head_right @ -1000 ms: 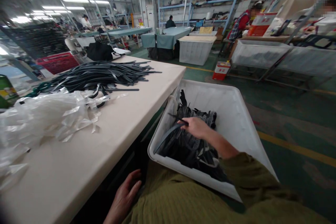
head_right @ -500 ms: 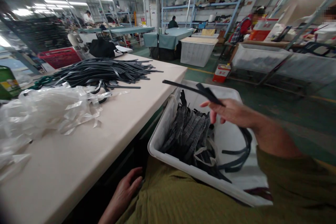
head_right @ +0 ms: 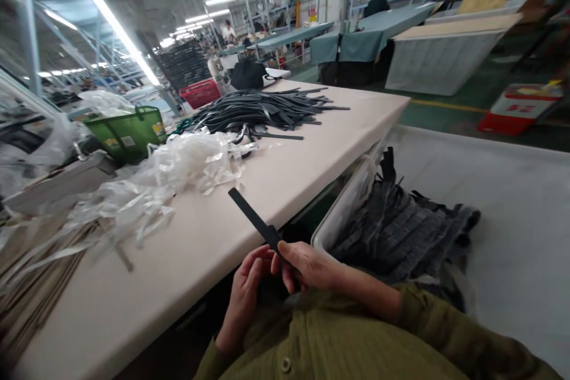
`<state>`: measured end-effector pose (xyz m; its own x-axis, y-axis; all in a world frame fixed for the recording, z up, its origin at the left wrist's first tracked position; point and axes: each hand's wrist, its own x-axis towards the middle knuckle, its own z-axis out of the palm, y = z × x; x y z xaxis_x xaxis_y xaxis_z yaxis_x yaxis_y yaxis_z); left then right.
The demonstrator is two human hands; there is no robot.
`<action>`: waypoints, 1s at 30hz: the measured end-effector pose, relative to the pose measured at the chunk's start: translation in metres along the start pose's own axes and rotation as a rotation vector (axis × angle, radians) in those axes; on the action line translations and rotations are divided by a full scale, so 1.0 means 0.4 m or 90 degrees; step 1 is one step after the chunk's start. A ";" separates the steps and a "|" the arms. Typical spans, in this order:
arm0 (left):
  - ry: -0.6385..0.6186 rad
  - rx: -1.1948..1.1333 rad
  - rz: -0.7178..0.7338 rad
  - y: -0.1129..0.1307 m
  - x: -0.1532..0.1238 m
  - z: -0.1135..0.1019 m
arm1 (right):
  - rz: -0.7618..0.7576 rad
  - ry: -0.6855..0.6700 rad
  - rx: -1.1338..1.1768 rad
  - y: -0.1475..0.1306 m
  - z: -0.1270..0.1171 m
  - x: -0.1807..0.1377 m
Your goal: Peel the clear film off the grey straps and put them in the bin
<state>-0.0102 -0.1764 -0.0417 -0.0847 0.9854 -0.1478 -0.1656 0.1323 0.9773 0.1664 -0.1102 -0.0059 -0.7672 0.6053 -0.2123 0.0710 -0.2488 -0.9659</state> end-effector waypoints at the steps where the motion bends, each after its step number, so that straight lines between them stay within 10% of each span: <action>1: 0.025 -0.027 0.011 0.014 0.000 -0.002 | 0.007 -0.012 -0.008 0.010 0.006 0.012; 8: 0.153 -0.138 0.015 0.043 -0.004 -0.010 | 0.064 -0.013 -0.043 0.052 0.030 0.045; 22: 0.072 -0.281 -0.012 0.019 0.008 -0.002 | 0.150 0.027 0.047 0.049 0.054 0.076; 30: 0.208 -0.299 0.022 0.011 0.020 -0.028 | 0.090 0.117 0.052 0.148 0.034 0.117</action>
<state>-0.0225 -0.1692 -0.0401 -0.3856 0.8939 -0.2287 -0.5696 -0.0356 0.8212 0.1261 -0.1068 -0.0711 -0.6244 0.6851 -0.3752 0.1127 -0.3963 -0.9112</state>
